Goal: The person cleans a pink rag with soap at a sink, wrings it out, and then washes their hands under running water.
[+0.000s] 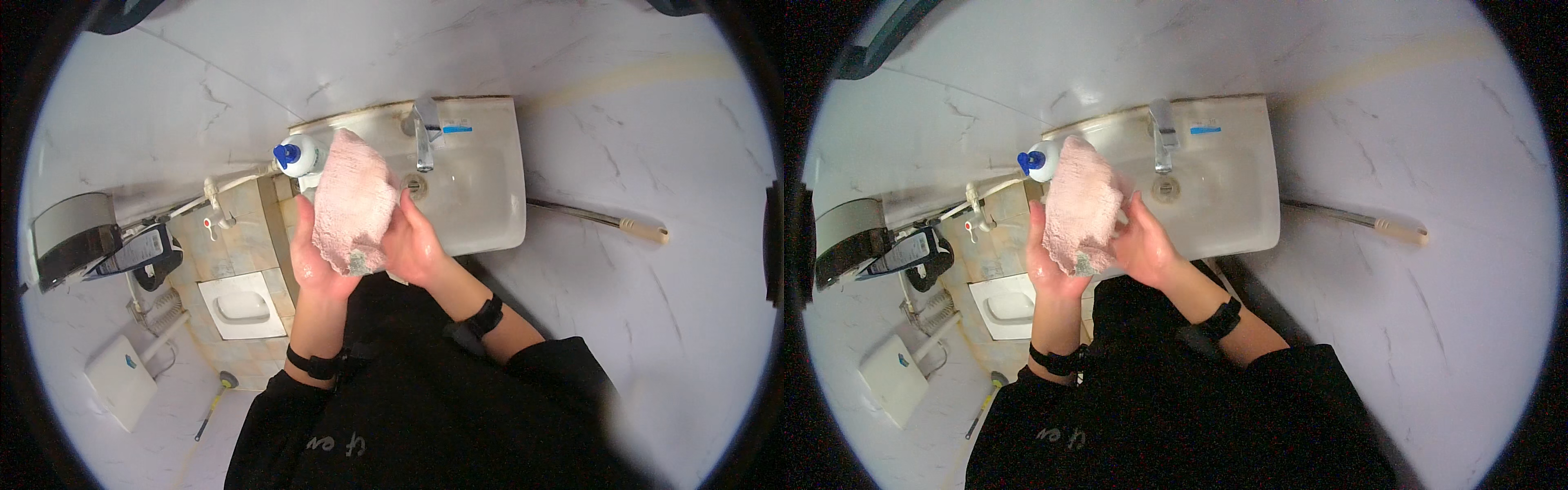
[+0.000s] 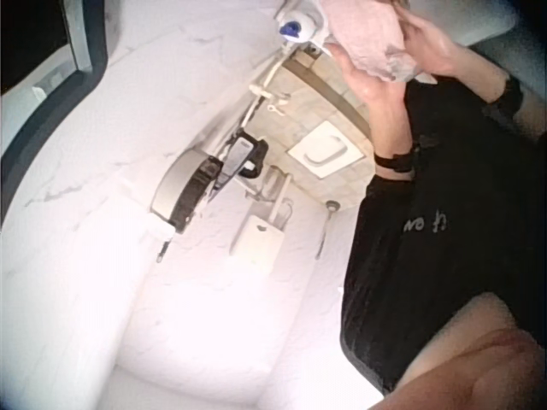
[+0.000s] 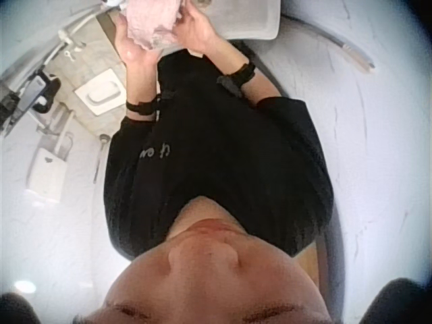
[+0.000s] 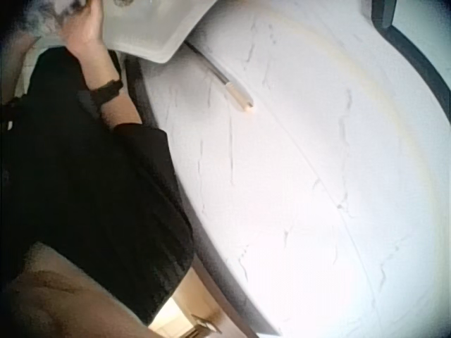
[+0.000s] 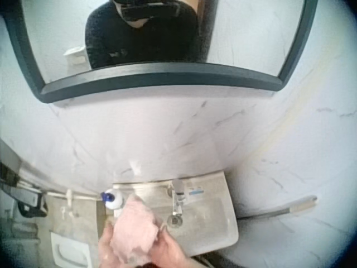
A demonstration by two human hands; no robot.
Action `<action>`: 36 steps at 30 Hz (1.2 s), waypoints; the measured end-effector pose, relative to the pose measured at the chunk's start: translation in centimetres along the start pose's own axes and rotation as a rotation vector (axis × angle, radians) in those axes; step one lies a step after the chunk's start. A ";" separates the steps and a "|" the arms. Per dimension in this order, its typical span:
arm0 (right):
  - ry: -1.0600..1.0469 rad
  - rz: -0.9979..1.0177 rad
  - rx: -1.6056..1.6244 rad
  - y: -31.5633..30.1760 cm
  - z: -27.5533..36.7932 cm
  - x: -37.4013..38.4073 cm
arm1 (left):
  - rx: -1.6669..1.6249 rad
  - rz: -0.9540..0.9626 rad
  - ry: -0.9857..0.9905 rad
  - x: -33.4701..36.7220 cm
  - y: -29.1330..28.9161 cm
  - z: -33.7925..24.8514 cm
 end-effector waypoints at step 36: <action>-0.764 -0.390 -1.574 6.2 3.4 3.1 | 0.314 -0.149 0.025 -2.2 1.6 2.8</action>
Point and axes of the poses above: each hand's wrist, its own x-axis towards the middle knuckle, its own y-axis out of the palm, z = x × y, the point moved 3 cm from there along x, towards the middle knuckle, and after that the axes turned 4 degrees about -y, right-handed, at the moved point
